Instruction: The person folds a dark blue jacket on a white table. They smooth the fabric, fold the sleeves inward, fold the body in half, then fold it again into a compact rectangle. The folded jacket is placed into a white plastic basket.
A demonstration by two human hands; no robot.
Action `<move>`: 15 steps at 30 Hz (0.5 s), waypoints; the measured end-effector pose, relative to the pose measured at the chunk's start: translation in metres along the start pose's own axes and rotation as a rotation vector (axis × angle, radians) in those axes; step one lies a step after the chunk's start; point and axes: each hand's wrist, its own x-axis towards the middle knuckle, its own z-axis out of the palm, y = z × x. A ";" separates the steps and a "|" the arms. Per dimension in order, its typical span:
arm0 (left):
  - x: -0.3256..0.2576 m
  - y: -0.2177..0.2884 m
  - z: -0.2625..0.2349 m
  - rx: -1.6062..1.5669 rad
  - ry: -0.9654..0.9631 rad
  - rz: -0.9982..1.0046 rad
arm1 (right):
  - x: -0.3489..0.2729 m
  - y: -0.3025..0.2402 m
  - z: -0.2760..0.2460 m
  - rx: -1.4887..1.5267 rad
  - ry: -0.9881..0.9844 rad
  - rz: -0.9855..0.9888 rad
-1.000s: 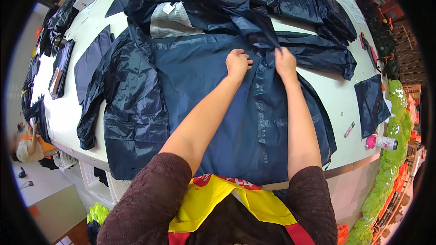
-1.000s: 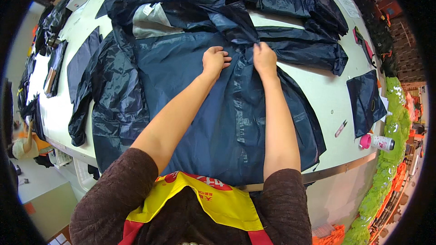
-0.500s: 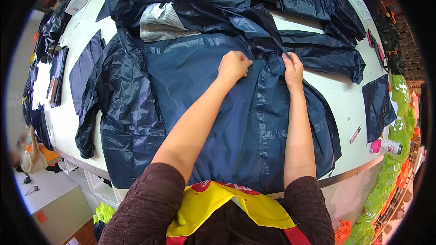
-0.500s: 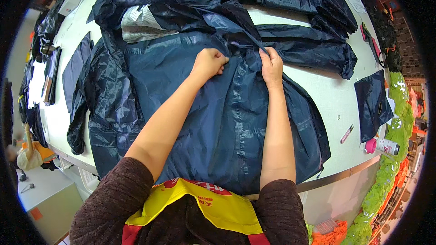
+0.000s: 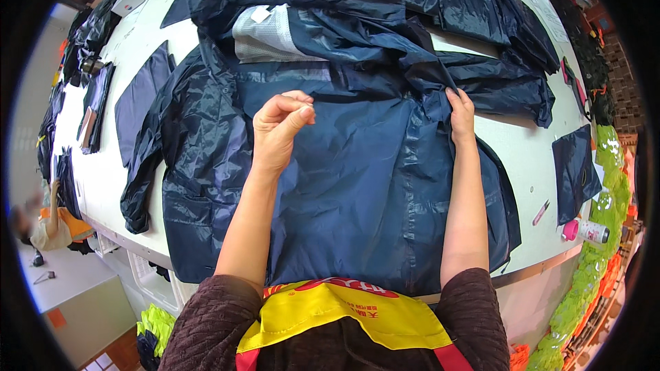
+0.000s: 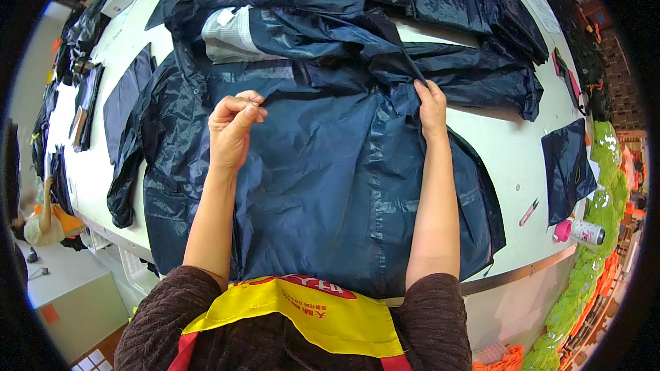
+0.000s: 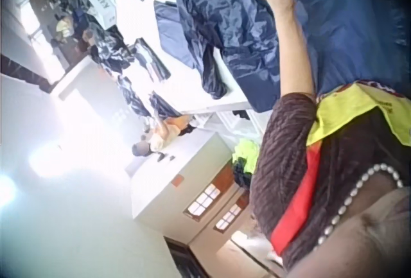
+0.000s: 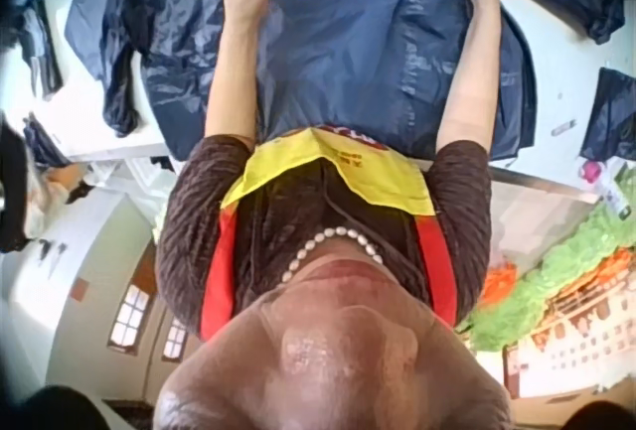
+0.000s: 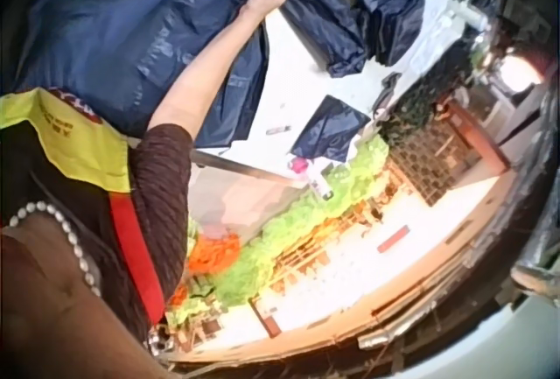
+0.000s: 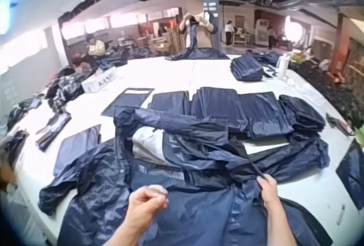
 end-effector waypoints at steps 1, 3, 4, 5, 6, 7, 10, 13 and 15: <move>-0.003 0.004 0.000 0.058 -0.042 -0.005 | 0.001 0.000 -0.004 -0.088 -0.004 0.029; -0.008 0.007 0.004 0.120 -0.127 0.019 | -0.003 -0.007 -0.002 -0.451 0.100 -0.106; -0.012 0.007 0.004 0.149 -0.166 0.015 | -0.011 -0.018 0.008 -0.723 0.204 -0.271; -0.015 0.009 0.006 0.114 -0.217 0.043 | -0.021 -0.032 0.019 -0.992 0.311 -0.441; -0.019 0.014 0.010 0.081 -0.267 0.071 | -0.032 -0.052 0.034 -1.107 0.366 -0.741; -0.025 0.019 0.012 0.058 -0.297 0.004 | -0.047 -0.074 0.054 -1.072 0.346 -0.850; -0.036 0.029 0.027 0.074 -0.354 0.016 | -0.083 -0.092 0.102 -0.759 -0.057 -0.679; -0.042 0.039 0.041 0.217 -0.499 0.048 | -0.095 -0.073 0.131 -0.699 -0.196 -0.706; -0.049 0.039 0.049 0.243 -0.576 0.012 | -0.095 -0.069 0.142 -0.601 -0.150 -0.832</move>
